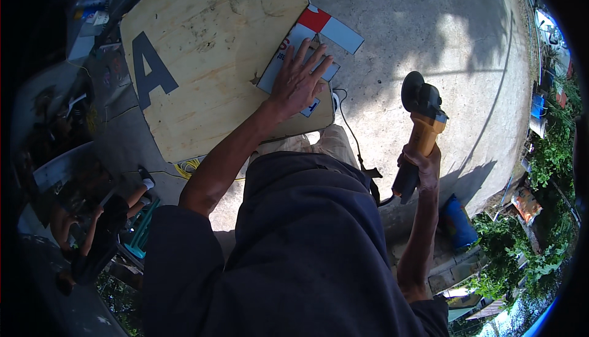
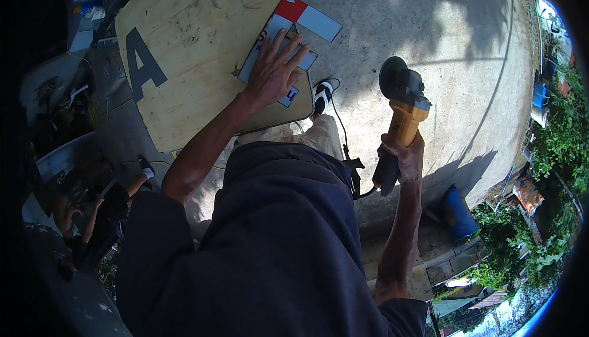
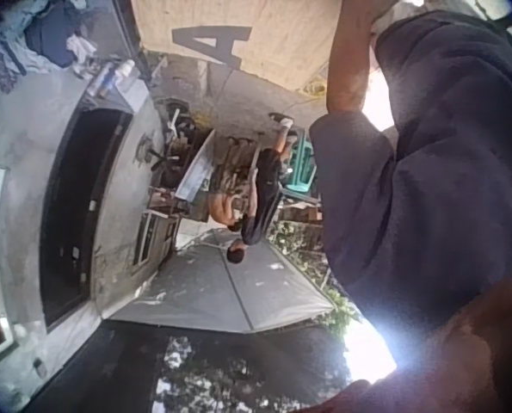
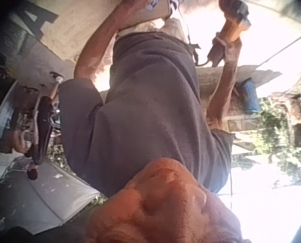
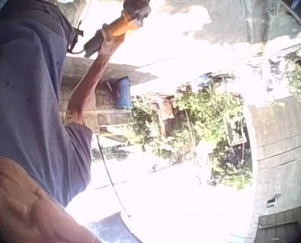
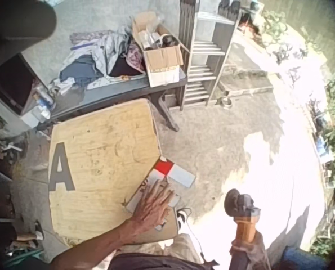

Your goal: Cutting a metal sign letter with an angle grinder.

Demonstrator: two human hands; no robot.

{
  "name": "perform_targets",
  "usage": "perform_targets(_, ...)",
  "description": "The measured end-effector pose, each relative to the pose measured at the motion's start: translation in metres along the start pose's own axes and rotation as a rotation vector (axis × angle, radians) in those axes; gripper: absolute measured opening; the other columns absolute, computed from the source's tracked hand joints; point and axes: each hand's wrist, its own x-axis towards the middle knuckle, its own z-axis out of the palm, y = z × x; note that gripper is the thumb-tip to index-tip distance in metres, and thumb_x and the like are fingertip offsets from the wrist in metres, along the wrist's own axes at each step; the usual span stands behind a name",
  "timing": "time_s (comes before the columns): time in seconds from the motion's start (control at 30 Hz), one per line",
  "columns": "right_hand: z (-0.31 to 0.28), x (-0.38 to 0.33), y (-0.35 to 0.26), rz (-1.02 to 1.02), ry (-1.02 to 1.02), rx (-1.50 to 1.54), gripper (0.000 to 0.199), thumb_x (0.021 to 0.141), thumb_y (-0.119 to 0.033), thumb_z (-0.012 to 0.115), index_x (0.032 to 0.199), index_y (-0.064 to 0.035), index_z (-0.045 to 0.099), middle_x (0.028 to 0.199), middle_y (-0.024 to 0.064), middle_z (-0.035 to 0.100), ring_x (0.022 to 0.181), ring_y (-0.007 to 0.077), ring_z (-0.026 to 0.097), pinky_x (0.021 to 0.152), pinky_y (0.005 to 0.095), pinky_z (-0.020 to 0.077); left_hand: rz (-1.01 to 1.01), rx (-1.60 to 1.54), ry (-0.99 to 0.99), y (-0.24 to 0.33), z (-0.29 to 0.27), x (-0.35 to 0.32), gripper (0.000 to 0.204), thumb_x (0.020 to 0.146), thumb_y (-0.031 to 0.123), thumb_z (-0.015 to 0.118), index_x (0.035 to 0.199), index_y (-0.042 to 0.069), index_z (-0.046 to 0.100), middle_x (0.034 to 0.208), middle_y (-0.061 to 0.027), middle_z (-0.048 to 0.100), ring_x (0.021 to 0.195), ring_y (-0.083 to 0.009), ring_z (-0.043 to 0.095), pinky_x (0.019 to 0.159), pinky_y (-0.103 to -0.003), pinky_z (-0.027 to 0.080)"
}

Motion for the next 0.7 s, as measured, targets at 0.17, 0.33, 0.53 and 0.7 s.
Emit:
perform_targets(0.17, 0.002, -0.007, 0.003, -0.012, 0.047, -0.017, 0.041, 0.077, -0.021, 0.081, 0.103, 0.0013, 0.059, 0.075, 0.0091, 0.063, 0.062, 0.0213, 0.067, 0.059, 0.0353, 0.0573, 0.032, -0.016, 0.034, -0.008, 0.023, -0.001, 0.068, 0.092, 0.027, 0.072, 0.152, 0.005, 0.048, 0.165, -0.0146, 0.034, 0.152, -0.0429, 0.026, 0.122, -0.061, 0.024)
perform_targets(0.33, -0.011, -0.007, 0.02, 0.002, 0.038, 0.055, 0.042, 0.078, -0.014, 0.082, 0.109, 0.0002, 0.057, 0.078, 0.0081, 0.063, 0.062, 0.0194, 0.068, 0.06, 0.0341, 0.0586, -0.323, -0.086, 0.271, -0.005, 0.002, -0.026, 0.071, 0.087, 0.029, 0.077, 0.144, -0.002, 0.047, 0.153, -0.0243, 0.043, 0.137, -0.0454, 0.042, 0.112, -0.055, 0.037)
perform_targets(0.53, -0.012, -0.004, 0.03, 0.044, 0.047, 0.104, 0.043, 0.078, -0.02, 0.083, 0.106, 0.0001, 0.056, 0.076, 0.0084, 0.063, 0.062, 0.02, 0.067, 0.059, 0.0351, 0.0582, -0.758, -0.083, 0.308, -0.018, -0.001, -0.07, 0.086, 0.076, 0.045, 0.087, 0.138, -0.002, 0.05, 0.132, -0.0237, 0.052, 0.12, -0.0419, 0.051, 0.101, -0.056, 0.044)
perform_targets(0.7, -0.014, -0.003, 0.041, 0.044, 0.036, 0.1, 0.043, 0.078, -0.021, 0.083, 0.105, -0.0003, 0.056, 0.075, 0.0082, 0.062, 0.061, 0.0202, 0.067, 0.059, 0.0353, 0.0581, -0.759, 0.074, 0.223, -0.015, 0.006, -0.054, 0.085, 0.071, 0.048, 0.09, 0.132, -0.001, 0.054, 0.126, -0.0206, 0.055, 0.114, -0.0388, 0.053, 0.091, -0.054, 0.046)
